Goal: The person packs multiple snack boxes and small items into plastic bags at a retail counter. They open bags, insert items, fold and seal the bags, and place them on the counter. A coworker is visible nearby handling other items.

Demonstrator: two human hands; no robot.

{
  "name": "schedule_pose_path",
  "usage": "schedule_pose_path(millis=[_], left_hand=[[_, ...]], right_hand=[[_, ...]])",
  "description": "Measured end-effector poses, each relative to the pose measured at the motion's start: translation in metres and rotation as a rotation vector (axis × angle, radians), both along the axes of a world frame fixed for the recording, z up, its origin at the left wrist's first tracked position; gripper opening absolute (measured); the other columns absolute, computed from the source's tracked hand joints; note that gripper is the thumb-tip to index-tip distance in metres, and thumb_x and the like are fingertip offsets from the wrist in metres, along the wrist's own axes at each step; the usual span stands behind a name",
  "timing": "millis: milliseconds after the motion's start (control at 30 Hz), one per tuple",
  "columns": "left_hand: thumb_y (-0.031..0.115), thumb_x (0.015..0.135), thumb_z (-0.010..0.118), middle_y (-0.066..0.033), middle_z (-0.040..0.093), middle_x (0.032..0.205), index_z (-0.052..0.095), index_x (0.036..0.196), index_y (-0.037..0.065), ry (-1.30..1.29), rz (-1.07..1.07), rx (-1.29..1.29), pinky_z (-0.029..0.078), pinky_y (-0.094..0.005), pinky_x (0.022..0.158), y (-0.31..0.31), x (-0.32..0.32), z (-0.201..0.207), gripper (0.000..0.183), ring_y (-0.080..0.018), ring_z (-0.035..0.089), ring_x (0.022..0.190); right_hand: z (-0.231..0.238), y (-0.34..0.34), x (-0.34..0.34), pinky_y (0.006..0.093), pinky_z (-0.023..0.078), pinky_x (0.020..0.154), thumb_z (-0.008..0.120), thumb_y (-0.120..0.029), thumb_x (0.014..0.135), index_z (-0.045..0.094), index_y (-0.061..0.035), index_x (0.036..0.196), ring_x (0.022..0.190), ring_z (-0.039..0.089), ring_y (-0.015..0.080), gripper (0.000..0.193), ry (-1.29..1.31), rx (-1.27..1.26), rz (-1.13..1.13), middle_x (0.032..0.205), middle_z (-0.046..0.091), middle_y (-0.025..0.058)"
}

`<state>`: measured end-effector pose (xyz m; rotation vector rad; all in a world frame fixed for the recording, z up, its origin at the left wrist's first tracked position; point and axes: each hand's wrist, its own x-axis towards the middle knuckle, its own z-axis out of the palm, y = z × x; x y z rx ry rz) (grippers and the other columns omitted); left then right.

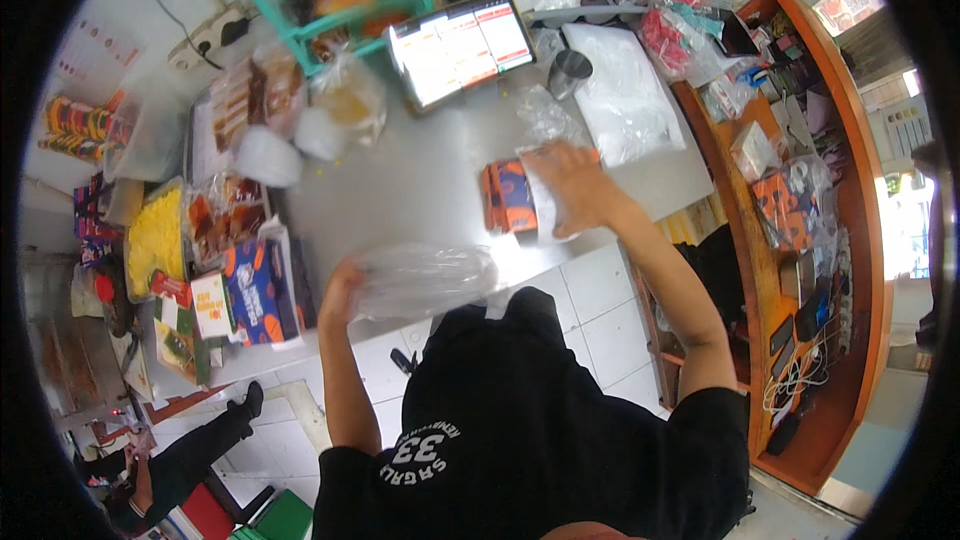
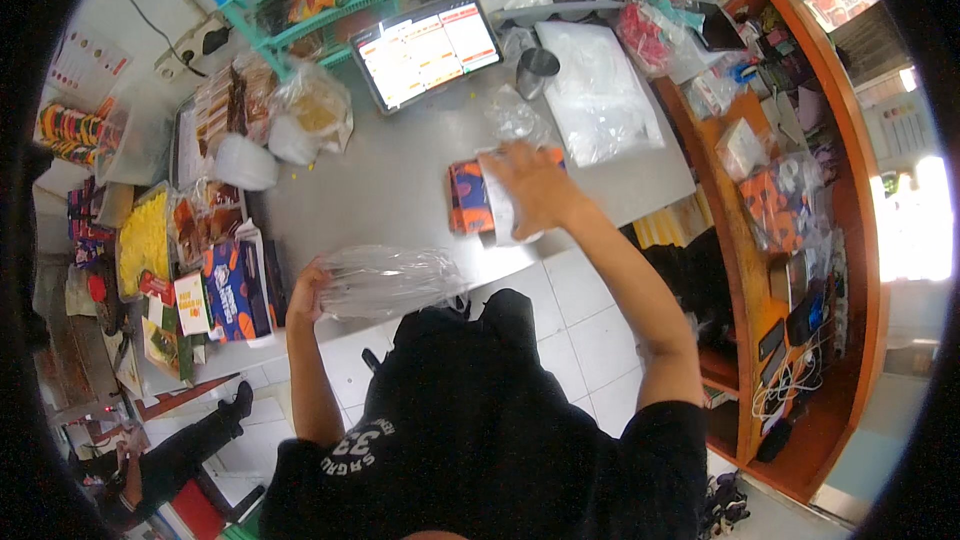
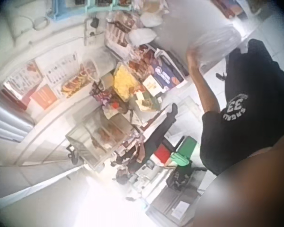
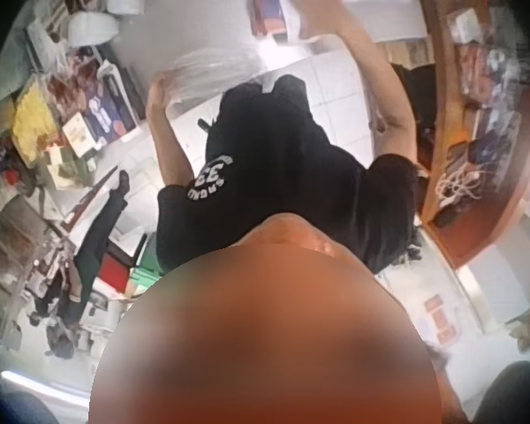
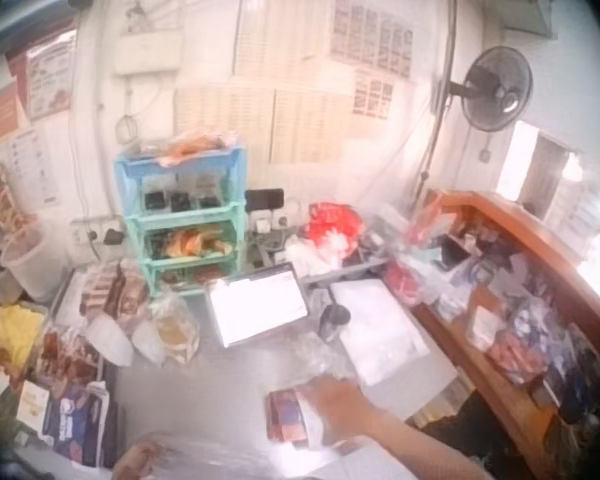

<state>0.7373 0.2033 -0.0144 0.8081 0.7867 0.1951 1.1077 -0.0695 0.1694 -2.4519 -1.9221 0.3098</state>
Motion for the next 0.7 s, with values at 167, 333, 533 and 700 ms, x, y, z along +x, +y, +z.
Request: schedule_pose_path(millis=[167,333,533,700], left_hand=[[0.022,0.076,0.058,-0.0058,0.064,0.101,0.058,0.123,0.008,0.161,0.198,0.104,0.051,-0.0356,0.079,-0.024,0.007,0.017,0.049,-0.0205,0.061,0.093],[0.018,0.083,0.055,-0.0012,0.061,0.097,0.052,0.134,0.008,0.311,0.450,-0.027,0.048,-0.0295,0.078,-0.065,-0.014,-0.003,0.052,-0.0142,0.057,0.087],[0.032,0.085,0.065,-0.0042,0.062,0.103,0.057,0.117,0.014,0.476,0.466,0.130,0.046,-0.0334,0.079,-0.064,-0.013,-0.022,0.038,-0.0168,0.056,0.091],[0.031,0.084,0.066,-0.0078,0.061,0.116,0.051,0.132,0.006,0.683,0.467,0.370,0.044,-0.0334,0.086,-0.060,0.007,0.021,0.056,-0.0207,0.056,0.100]], right_hand=[[-0.018,0.005,0.048,0.0558,0.036,0.100,0.086,-0.026,0.051,0.021,-0.0127,0.152,0.121,0.046,0.0416,0.121,0.021,-0.230,0.060,0.127,0.045,0.0254],[-0.015,-0.034,0.154,0.0579,0.038,0.099,0.086,-0.026,0.050,0.024,-0.0133,0.150,0.120,0.047,0.0431,0.118,0.000,-0.220,-0.209,0.127,0.046,0.0271],[-0.041,-0.046,0.235,0.0577,0.036,0.101,0.085,-0.026,0.052,0.024,-0.0126,0.150,0.125,0.043,0.0417,0.116,-0.080,-0.123,-0.231,0.134,0.042,0.0227],[-0.029,-0.028,0.181,0.0625,0.032,0.103,0.088,-0.030,0.052,0.021,-0.0140,0.152,0.131,0.037,0.0444,0.122,-0.069,-0.079,-0.157,0.142,0.037,0.0242]])
